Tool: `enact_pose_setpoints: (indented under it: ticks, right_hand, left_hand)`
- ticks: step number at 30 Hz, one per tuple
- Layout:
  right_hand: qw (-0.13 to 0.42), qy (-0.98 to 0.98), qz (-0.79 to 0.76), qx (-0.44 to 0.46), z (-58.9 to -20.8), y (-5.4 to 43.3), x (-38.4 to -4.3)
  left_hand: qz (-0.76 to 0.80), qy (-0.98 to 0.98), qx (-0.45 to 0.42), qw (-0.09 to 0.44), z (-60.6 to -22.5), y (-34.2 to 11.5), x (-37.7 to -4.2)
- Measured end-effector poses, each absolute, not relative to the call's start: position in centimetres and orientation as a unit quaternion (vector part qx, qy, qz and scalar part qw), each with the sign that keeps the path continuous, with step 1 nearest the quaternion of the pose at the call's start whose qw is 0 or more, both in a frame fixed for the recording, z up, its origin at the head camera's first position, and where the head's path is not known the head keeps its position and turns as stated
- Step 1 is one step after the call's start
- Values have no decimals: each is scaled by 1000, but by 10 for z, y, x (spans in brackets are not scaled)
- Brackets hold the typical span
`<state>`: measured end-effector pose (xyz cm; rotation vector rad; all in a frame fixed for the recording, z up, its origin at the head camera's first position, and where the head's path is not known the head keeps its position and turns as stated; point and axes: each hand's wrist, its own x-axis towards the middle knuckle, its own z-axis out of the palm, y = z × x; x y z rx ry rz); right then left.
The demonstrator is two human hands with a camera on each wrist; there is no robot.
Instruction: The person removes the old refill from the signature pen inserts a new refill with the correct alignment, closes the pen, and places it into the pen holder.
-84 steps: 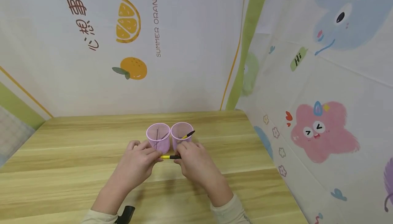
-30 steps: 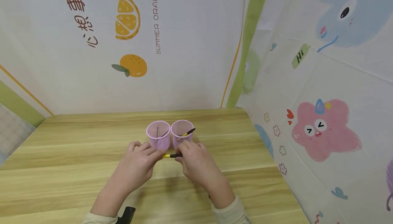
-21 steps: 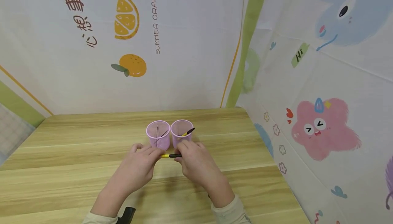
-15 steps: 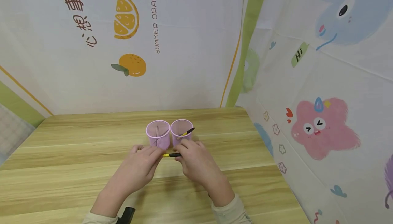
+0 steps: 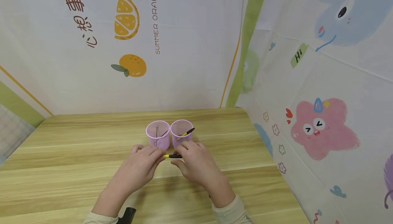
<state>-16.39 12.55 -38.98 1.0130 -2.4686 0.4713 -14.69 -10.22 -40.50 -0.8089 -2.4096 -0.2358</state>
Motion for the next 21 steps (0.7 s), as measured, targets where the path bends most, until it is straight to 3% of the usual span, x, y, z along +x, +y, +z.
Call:
enact_pose_setpoints:
  ticks: [13, 21]
  right_hand:
    - [189, -903, 140, 360, -391, 124, -165]
    - [186, -901, 157, 358, -390, 123, -164]
  left_hand:
    - [-87, -890, -310, 323, -408, -102, -149]
    - [-86, -895, -305, 313, -409, -102, -148]
